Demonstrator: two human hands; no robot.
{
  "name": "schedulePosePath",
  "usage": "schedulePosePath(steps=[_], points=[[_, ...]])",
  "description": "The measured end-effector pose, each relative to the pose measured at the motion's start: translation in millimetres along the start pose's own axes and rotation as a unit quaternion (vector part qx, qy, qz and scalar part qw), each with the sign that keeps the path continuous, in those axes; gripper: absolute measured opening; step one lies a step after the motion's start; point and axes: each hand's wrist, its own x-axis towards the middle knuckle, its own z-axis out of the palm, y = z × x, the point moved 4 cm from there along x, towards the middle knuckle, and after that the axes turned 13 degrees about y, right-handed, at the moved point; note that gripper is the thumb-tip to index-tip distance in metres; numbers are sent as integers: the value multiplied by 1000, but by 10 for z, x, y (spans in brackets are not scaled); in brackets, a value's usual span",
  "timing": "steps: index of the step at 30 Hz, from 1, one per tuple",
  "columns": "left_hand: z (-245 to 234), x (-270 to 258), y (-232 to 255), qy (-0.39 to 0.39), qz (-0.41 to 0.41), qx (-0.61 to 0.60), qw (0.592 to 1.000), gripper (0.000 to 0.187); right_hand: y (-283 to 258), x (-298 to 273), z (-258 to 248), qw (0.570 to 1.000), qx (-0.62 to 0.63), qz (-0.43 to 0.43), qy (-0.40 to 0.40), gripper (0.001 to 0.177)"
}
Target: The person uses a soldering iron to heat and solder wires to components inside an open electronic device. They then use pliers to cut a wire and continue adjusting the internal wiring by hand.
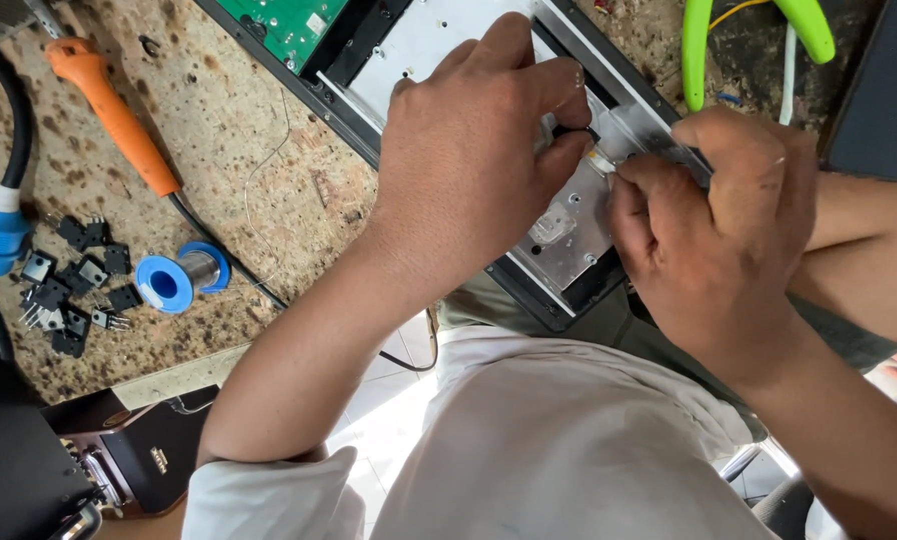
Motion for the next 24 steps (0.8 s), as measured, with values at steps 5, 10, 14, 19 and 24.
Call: schedulePosePath(steps=[5, 10, 14, 19, 24], points=[[-2, 11, 5, 0, -1, 0, 1000, 16, 18, -12, 37, 997, 64, 38, 5, 8], [-64, 25, 31, -9, 8, -17, 1000, 17, 69, -52, 33, 991, 113, 63, 12, 4], [-68, 22, 8, -30, -1, -24, 999, 9, 42, -29, -64, 993, 94, 68, 7, 10], [-70, 5, 6, -36, -9, -17, 999, 7, 89, -173, -337, 985, 144, 93, 19, 7], [-85, -2, 20, -38, -6, -19, 999, 11, 231, -419, -520, 982, 135, 120, 48, 17]])
